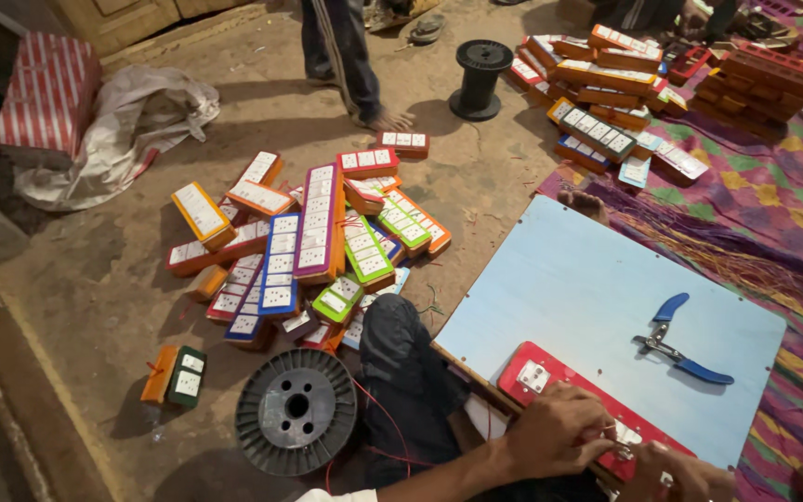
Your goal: The person sits on the floor and wires a red electrical switchboard. They strip red wires with pliers, insert them into the terminals of multiple switches, and tighten the connections using a screwdriver. The person handles the switchboard, wires, and tools throughout the process.
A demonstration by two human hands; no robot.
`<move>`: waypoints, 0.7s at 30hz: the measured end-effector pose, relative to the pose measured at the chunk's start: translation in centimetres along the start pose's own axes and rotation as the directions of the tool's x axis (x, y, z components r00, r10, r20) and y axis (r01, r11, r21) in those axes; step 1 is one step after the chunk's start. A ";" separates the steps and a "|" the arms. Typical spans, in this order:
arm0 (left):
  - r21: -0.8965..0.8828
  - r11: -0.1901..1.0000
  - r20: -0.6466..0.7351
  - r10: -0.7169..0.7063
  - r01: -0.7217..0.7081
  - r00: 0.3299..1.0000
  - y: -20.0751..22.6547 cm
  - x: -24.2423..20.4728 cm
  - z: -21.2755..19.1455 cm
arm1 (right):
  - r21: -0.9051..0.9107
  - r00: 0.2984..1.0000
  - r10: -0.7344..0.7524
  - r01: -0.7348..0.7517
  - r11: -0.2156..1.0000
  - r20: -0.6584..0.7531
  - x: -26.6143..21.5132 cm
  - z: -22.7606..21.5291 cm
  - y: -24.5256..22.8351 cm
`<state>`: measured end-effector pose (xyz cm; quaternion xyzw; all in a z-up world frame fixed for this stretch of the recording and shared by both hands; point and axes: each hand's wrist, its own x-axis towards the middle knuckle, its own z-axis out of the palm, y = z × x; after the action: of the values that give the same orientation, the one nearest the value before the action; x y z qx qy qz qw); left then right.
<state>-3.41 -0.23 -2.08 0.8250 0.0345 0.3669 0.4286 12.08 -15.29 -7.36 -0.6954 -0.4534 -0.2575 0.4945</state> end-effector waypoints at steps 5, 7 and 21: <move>0.005 1.000 -0.028 0.031 -0.031 0.999 0.2 -0.1 -0.1 | -0.011 0.991 -0.007 0.009 1.000 0.137 -1.3 -0.5 4.6; 0.029 0.999 -0.046 0.036 -0.035 0.998 0.3 -0.1 -0.1 | -0.028 0.986 0.013 -0.008 1.000 0.165 -1.8 -0.4 6.0; 0.041 0.999 -0.089 0.036 -0.033 0.995 -0.5 -0.8 1.1 | -0.015 0.990 0.061 -0.060 0.998 0.127 -0.7 2.2 7.6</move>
<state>-3.17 -0.95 -3.29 0.8164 0.0468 0.4102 0.4036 18.28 -14.26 -12.16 -0.7267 -0.4614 -0.2001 0.4680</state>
